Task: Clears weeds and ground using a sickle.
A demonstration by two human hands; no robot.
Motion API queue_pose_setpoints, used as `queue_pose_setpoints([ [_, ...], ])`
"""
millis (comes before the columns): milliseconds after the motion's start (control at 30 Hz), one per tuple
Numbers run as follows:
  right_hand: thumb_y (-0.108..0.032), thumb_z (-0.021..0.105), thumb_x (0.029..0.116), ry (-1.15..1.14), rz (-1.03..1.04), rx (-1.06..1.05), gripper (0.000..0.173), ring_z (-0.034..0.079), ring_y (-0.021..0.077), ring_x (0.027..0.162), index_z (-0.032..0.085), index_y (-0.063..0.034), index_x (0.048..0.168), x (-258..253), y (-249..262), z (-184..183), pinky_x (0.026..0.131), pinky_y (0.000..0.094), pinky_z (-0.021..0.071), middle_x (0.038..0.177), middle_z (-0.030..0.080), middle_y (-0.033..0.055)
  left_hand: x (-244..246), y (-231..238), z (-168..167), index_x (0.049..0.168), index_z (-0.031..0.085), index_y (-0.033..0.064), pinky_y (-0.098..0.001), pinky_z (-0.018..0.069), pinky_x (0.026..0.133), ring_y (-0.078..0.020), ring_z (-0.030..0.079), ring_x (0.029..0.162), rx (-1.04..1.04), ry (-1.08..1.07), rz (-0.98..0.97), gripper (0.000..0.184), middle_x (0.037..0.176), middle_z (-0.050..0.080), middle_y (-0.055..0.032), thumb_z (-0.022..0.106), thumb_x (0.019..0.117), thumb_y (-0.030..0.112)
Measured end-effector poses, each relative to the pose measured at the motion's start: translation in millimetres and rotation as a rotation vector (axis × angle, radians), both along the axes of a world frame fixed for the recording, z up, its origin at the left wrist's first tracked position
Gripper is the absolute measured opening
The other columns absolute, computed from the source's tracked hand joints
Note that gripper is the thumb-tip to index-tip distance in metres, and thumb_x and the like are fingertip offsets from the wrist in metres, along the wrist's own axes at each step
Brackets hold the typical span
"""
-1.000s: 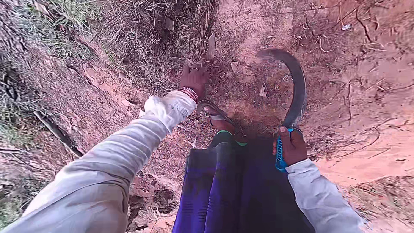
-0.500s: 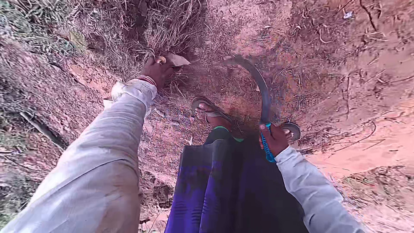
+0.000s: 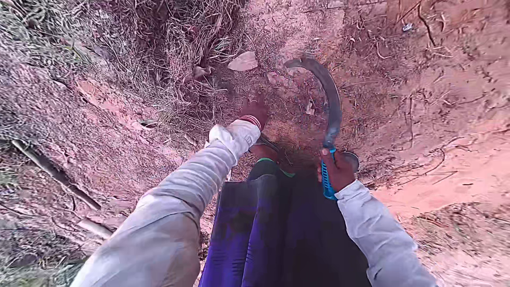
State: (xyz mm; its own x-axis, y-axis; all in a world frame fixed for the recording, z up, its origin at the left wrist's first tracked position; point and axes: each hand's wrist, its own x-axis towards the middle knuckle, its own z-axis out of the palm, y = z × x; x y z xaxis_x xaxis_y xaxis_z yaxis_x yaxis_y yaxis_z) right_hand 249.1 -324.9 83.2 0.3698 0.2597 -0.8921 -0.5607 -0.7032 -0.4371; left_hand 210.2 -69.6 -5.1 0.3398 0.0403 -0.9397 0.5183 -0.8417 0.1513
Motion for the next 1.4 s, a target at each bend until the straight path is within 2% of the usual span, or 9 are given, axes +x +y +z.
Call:
queue_pose_setpoints([
  [133,-0.025,0.039,0.1096,-0.012,0.022,-0.06,0.03,0.053,0.0001,0.046,0.054,0.0003,0.106,9,-29,1,0.048,0.0182,0.0511,0.061,0.05,-0.0089,-5,-50,-45,0.162,0.027,0.0065,-0.0672,0.0401,0.111,-0.0507,0.048,0.139,0.019,0.171,0.401,0.065,0.16,0.038,-0.0284,0.055,0.1076,0.028],
  [333,-0.027,0.041,0.1087,-0.041,-0.001,-0.085,0.032,0.053,0.001,0.045,0.054,0.0025,0.108,-1,-50,3,0.047,0.02,0.0513,0.06,0.051,-0.0086,-2,-71,-45,0.148,0.053,0.0034,-0.0636,0.0442,0.11,-0.0478,0.059,0.131,-0.012,0.092,0.546,0.041,0.139,0.061,-0.029,0.047,0.1087,0.012],
  [533,-0.022,0.038,0.1098,0.022,-0.188,-0.075,0.027,0.053,0.0028,0.042,0.053,-0.0008,0.101,-7,-39,18,0.044,0.0199,0.0512,0.058,0.052,-0.0076,-12,-63,-35,0.133,0.061,-0.0052,-0.0572,0.0413,0.112,-0.0421,0.06,0.128,0.162,-0.052,1.198,0.038,0.13,0.065,-0.0296,0.042,0.113,0.021],
  [733,-0.026,0.038,0.1081,0.024,-0.214,-0.014,0.026,0.053,0.0015,0.043,0.052,-0.0042,0.102,-8,-50,26,0.044,0.0196,0.0514,0.058,0.051,-0.0099,-26,-67,-42,0.151,0.048,0.0013,-0.059,0.0392,0.117,-0.043,0.049,0.141,0.275,0.185,1.041,0.061,0.154,0.046,-0.0286,0.06,0.1048,0.04],
  [800,-0.025,0.038,0.1084,0.003,-0.203,-0.019,0.027,0.053,0.0012,0.043,0.053,-0.0033,0.102,-4,-53,24,0.044,0.019,0.0512,0.058,0.051,-0.0099,-21,-71,-49,0.142,0.057,-0.0006,-0.0614,0.0406,0.114,-0.0429,0.055,0.136,0.215,0.19,0.984,0.063,0.142,0.059,-0.0284,0.054,0.1056,0.051],
  [1000,-0.023,0.036,0.1093,-0.05,-0.175,-0.046,0.028,0.054,0.0011,0.044,0.053,-0.004,0.098,-1,-64,23,0.046,0.0194,0.0522,0.058,0.052,-0.0101,9,-83,-53,0.137,0.064,0.0042,-0.0608,0.0412,0.114,-0.0416,0.056,0.135,0.111,0.116,0.901,0.035,0.139,0.063,-0.025,0.051,0.108,0.02],
  [1200,-0.022,0.034,0.1103,-0.025,-0.258,-0.051,0.028,0.054,0.0012,0.042,0.051,-0.0068,0.094,-4,-61,30,0.043,0.0188,0.0513,0.057,0.052,-0.0103,-22,-87,-47,0.099,0.062,-0.0046,-0.0235,0.0505,0.067,-0.005,0.054,0.063,0.19,-0.614,1.703,0.022,0.073,0.058,-0.0016,0.048,0.1091,0.009],
  [1333,-0.024,0.035,0.1099,-0.023,-0.251,-0.031,0.028,0.053,0.0013,0.042,0.052,-0.0069,0.095,-4,-60,28,0.043,0.019,0.0515,0.057,0.052,-0.0104,-39,-59,-40,0.142,0.048,-0.0031,-0.0406,0.0536,0.091,-0.0261,0.067,0.101,0.289,-0.335,1.606,0.043,0.12,0.068,-0.0214,0.056,0.1001,-0.003],
  [1400,-0.023,0.035,0.1098,-0.021,-0.236,-0.033,0.028,0.053,0.0013,0.043,0.052,-0.0066,0.095,-3,-60,27,0.044,0.0193,0.0516,0.057,0.052,-0.0101,-33,-58,-44,0.14,0.054,-0.005,-0.0518,0.047,0.107,-0.0358,0.066,0.12,0.217,-0.153,1.367,0.042,0.127,0.068,-0.0252,0.059,0.1066,0.021],
])
